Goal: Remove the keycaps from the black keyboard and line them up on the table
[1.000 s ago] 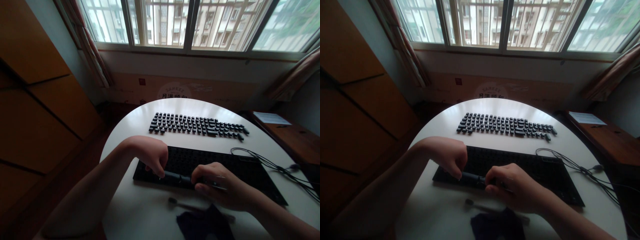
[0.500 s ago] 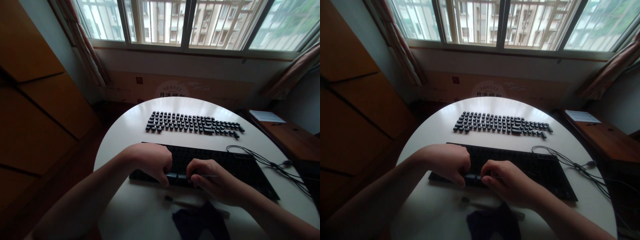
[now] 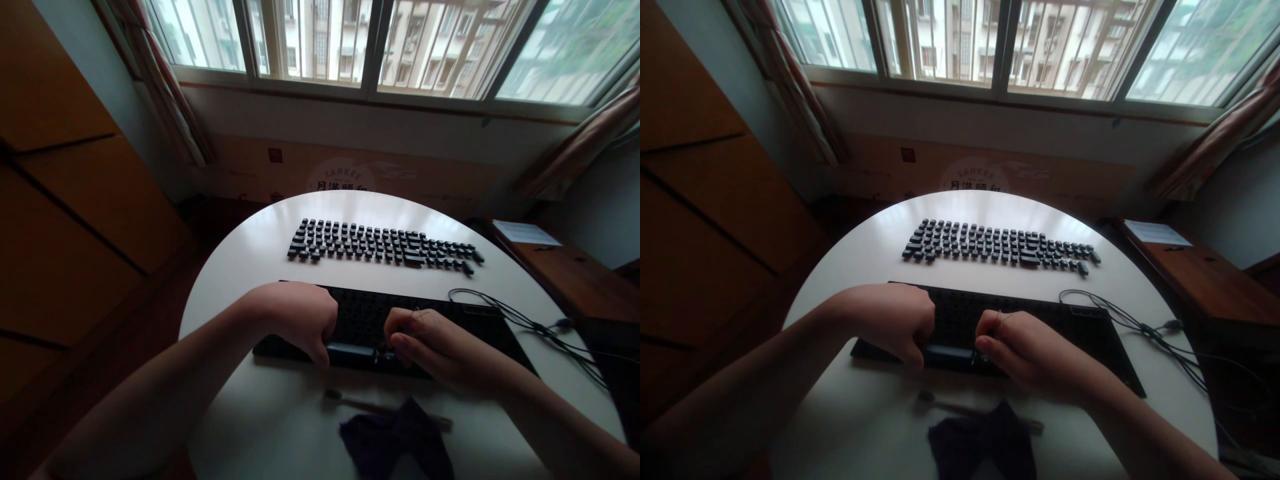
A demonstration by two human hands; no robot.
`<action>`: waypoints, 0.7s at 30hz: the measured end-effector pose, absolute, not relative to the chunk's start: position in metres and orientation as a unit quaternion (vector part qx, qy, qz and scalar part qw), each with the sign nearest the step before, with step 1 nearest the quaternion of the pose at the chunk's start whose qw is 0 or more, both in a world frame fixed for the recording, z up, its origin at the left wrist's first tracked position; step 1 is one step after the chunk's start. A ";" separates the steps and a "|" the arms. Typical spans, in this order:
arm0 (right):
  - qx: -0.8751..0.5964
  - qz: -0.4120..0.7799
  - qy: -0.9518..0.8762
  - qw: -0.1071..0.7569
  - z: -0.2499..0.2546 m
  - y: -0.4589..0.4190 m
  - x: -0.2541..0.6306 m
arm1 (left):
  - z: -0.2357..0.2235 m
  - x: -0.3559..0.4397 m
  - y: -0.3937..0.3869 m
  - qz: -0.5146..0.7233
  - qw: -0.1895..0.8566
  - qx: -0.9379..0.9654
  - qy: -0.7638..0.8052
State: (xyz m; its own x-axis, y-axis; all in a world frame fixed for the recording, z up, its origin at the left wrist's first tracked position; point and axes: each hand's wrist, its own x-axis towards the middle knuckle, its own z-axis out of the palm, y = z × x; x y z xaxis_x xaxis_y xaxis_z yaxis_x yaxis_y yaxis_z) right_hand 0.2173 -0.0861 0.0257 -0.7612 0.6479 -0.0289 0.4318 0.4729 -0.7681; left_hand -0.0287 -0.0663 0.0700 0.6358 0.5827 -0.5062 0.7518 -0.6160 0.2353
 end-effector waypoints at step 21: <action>-0.354 0.555 -0.552 0.512 0.016 -0.072 0.223 | 0.081 -0.048 -0.046 -0.085 0.411 0.844 0.335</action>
State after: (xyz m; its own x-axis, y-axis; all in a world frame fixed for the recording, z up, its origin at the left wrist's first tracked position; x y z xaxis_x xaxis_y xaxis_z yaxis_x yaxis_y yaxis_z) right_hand 0.2227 -0.0716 0.0157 -0.2261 0.9587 0.1725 -0.1768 0.1338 -0.9751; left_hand -0.0483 -0.0459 0.0812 0.7616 0.4950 -0.4183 0.6344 -0.4376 0.6371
